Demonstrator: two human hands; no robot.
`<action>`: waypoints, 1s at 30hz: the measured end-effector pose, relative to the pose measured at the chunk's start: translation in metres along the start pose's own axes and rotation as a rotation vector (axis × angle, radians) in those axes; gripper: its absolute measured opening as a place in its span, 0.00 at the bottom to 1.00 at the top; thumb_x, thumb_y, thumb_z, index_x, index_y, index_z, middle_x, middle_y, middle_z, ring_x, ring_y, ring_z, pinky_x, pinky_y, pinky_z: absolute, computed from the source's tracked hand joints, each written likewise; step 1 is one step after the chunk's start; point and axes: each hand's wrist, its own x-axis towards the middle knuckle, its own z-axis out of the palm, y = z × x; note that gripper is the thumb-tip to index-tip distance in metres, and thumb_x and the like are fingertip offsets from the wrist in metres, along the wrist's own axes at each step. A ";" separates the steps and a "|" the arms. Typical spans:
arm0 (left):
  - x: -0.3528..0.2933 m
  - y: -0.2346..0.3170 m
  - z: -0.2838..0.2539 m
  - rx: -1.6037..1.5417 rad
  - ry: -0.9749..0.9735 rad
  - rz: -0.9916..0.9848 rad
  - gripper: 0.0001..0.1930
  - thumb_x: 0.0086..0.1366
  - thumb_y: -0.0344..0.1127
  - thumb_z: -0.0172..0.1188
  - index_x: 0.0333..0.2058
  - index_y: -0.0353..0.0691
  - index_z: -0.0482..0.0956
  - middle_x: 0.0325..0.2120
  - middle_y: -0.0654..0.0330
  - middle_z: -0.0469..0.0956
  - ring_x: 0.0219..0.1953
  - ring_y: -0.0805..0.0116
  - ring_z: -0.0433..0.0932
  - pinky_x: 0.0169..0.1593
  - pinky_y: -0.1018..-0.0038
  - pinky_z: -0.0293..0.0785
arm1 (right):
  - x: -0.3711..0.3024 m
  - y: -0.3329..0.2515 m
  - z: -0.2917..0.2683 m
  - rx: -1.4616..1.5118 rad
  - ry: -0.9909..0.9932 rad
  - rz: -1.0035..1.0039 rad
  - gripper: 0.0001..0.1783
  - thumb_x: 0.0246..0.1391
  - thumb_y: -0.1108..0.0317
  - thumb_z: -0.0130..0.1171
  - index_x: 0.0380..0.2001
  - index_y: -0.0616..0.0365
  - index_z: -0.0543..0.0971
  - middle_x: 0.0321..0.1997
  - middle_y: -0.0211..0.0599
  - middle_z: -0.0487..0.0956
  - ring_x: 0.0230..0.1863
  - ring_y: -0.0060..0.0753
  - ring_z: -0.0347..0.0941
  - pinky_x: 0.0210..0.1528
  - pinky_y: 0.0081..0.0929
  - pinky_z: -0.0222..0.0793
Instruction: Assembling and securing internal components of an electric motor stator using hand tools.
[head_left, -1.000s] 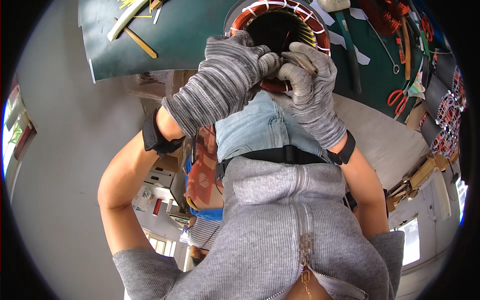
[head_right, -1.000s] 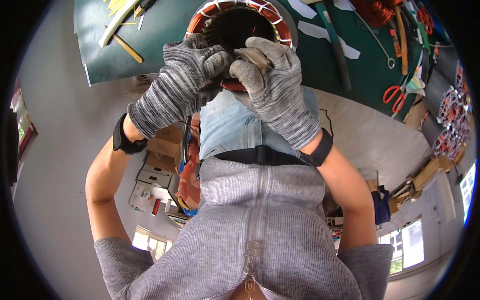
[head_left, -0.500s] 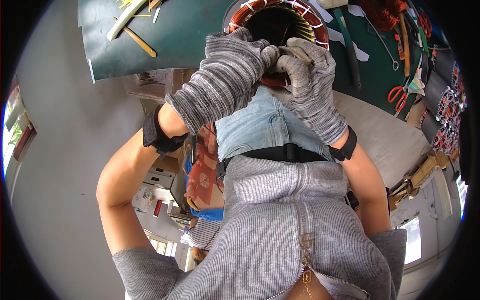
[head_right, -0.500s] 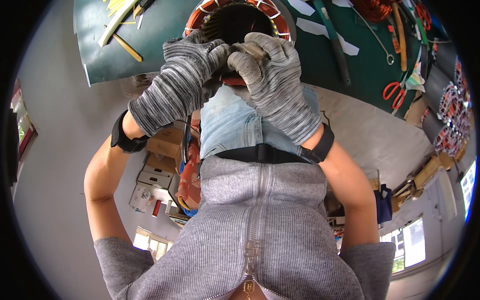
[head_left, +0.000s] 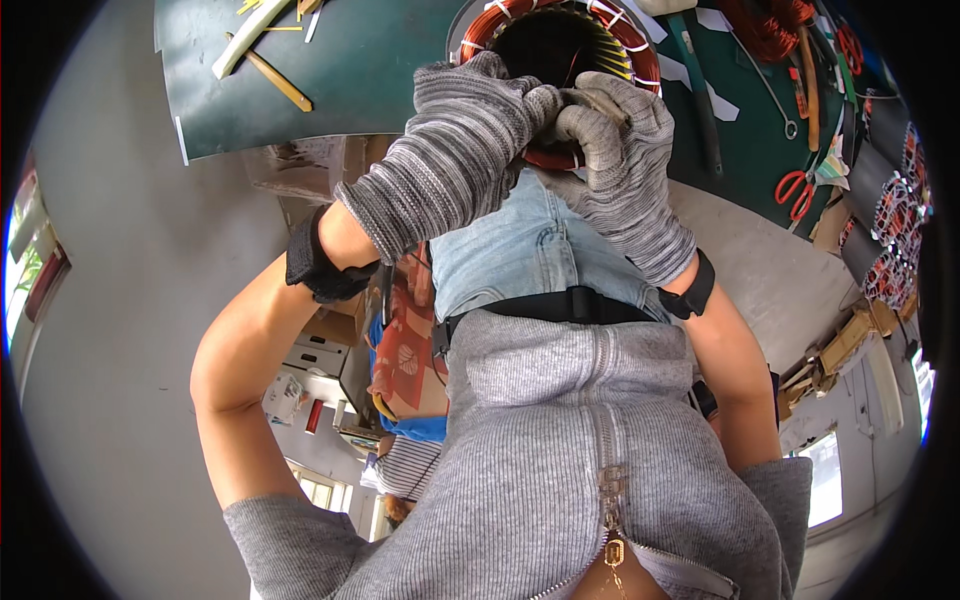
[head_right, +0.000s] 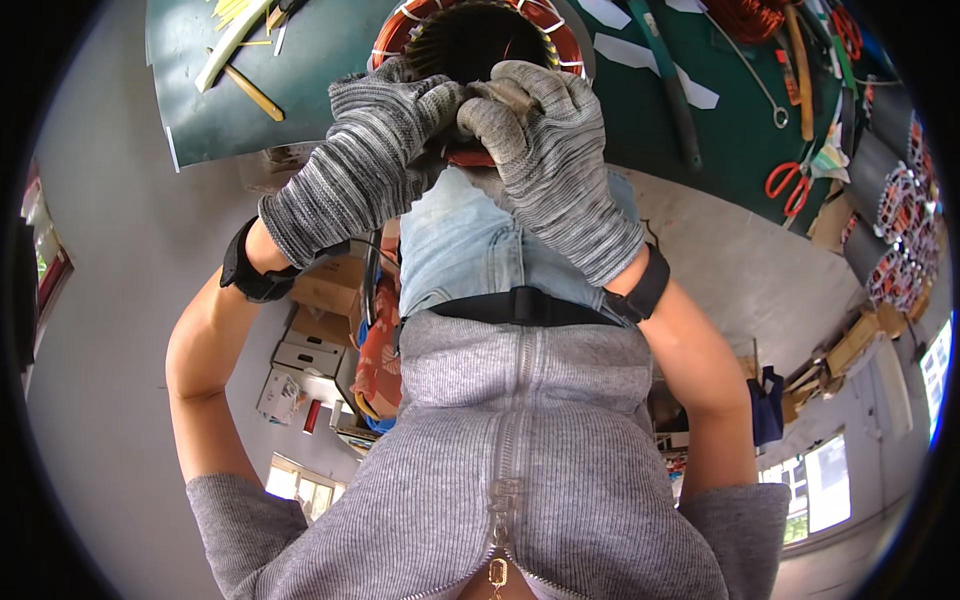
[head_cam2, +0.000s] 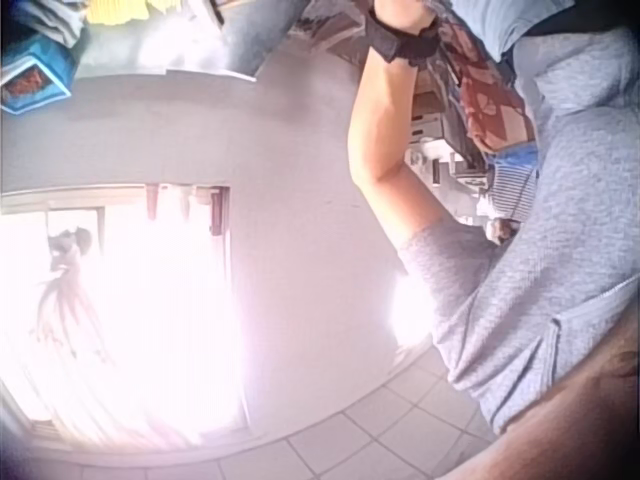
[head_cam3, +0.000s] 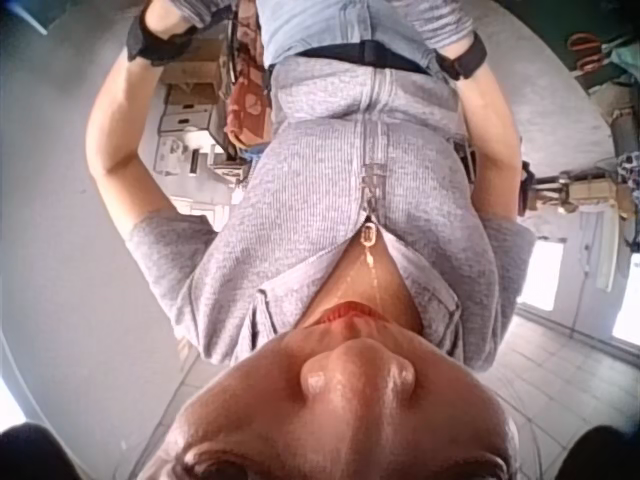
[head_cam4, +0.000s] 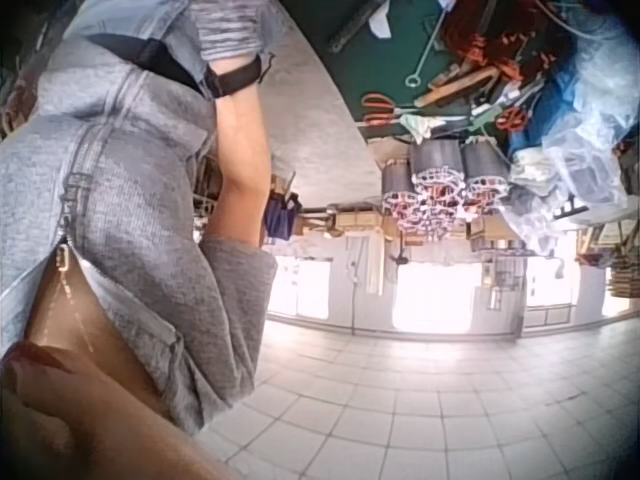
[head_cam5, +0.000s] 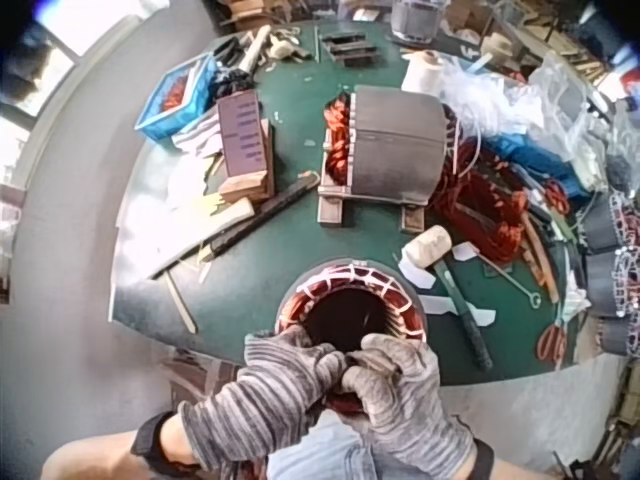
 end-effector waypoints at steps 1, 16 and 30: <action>0.000 0.000 -0.003 -0.015 -0.023 0.020 0.23 0.50 0.32 0.65 0.47 0.44 0.72 0.34 0.56 0.75 0.39 0.54 0.72 0.43 0.62 0.70 | 0.000 0.000 0.000 -0.002 0.006 -0.010 0.31 0.29 0.55 0.78 0.39 0.50 0.75 0.51 0.41 0.75 0.53 0.44 0.70 0.53 0.43 0.64; -0.002 -0.002 0.001 -0.052 0.000 0.079 0.20 0.52 0.27 0.62 0.46 0.45 0.73 0.31 0.60 0.73 0.36 0.60 0.72 0.39 0.65 0.70 | -0.002 -0.001 -0.002 -0.022 -0.047 0.028 0.29 0.29 0.56 0.78 0.38 0.48 0.76 0.52 0.39 0.74 0.54 0.42 0.69 0.54 0.43 0.64; -0.032 0.028 0.023 0.001 0.489 0.001 0.21 0.44 0.35 0.67 0.42 0.51 0.80 0.41 0.64 0.77 0.47 0.60 0.74 0.56 0.56 0.67 | 0.013 0.000 -0.031 0.085 -0.212 0.068 0.34 0.31 0.65 0.73 0.49 0.45 0.77 0.44 0.32 0.75 0.53 0.38 0.69 0.54 0.39 0.66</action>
